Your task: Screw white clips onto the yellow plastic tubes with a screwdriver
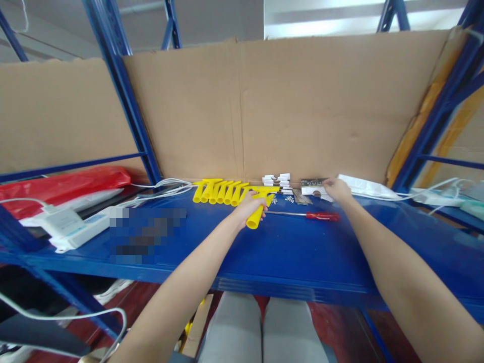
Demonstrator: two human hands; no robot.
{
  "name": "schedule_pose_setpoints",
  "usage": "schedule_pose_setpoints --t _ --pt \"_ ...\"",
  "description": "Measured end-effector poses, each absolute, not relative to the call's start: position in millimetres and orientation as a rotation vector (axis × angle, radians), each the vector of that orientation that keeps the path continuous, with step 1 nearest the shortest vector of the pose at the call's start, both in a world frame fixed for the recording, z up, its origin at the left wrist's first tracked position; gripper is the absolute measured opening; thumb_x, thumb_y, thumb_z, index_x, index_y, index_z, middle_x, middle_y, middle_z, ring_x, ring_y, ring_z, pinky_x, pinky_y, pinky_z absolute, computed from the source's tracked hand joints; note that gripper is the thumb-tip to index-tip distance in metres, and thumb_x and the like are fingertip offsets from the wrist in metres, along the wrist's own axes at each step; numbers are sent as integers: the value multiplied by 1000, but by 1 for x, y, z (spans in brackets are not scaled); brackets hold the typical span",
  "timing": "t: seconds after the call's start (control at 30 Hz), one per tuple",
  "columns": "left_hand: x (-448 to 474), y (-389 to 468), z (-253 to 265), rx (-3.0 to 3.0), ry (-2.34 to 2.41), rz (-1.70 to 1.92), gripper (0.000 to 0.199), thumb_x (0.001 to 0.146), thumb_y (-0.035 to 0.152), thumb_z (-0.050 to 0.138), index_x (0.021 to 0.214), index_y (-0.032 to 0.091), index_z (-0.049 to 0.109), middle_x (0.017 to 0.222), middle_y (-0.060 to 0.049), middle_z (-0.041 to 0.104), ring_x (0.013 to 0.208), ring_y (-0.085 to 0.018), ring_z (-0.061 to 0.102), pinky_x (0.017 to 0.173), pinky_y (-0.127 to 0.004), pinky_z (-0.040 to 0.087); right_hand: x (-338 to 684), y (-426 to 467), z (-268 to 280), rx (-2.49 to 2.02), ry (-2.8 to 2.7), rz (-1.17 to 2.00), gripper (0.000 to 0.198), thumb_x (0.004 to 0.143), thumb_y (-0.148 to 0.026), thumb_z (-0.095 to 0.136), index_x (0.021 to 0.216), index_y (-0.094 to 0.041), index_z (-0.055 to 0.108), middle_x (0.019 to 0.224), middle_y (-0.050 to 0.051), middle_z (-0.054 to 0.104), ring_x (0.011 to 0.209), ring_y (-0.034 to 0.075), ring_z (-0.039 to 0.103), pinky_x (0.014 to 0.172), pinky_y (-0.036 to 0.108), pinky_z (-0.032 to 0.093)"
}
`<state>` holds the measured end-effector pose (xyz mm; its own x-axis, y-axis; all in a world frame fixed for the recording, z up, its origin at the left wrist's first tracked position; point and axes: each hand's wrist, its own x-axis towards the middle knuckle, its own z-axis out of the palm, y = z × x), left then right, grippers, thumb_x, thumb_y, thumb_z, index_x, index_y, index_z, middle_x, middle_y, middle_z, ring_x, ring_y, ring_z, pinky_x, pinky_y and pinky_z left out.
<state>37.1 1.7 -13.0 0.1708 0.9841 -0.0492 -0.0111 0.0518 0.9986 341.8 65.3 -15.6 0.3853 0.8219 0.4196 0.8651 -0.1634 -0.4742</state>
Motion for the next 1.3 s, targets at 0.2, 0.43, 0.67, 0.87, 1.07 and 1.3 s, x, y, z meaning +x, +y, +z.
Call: schedule_pose_setpoints --t 0.2,0.43,0.67,0.87,1.07,1.3 --pt "39 -6 -10 1371 1116 989 87 63 5 64 142 13 27 54 5 58 38 -12 51 40 -22 41 321 57 -10 -1941 -1444 -315 27 78 -15 46 89 -19 71 102 11 69 108 31 56 102 65 23" --pt "39 -7 -12 1404 1001 901 98 60 8 59 147 17 15 61 2 64 37 -14 53 36 -22 39 311 50 -12 -1824 -1491 -350 22 75 -15 47 83 -20 68 105 11 66 112 31 51 102 70 18" --pt "38 -3 -13 1330 870 955 89 53 11 50 138 19 28 46 8 51 31 -12 45 33 -21 35 283 25 -2 -1814 -1695 -195 21 81 -23 49 86 -24 70 105 6 71 107 29 60 102 60 28" --pt "37 -4 -6 1399 811 1024 37 52 12 51 89 18 49 44 6 50 33 -11 44 36 -22 40 276 -2 -5 -1834 -1846 -144 19 80 -23 54 87 -26 71 102 3 73 105 28 62 99 51 36" --pt "35 -2 -9 1262 1001 957 11 57 11 50 63 19 46 40 2 46 29 -10 39 31 -21 32 293 -10 -14 -1797 -2174 185 20 81 -30 56 76 -18 72 85 8 74 78 22 67 70 30 48" --pt "34 1 -11 1310 1204 846 10 71 15 49 64 20 44 39 3 44 29 -11 39 31 -21 30 301 -4 -22 -1697 -2285 359 22 74 -34 65 84 -16 72 86 9 73 78 23 66 68 29 48"
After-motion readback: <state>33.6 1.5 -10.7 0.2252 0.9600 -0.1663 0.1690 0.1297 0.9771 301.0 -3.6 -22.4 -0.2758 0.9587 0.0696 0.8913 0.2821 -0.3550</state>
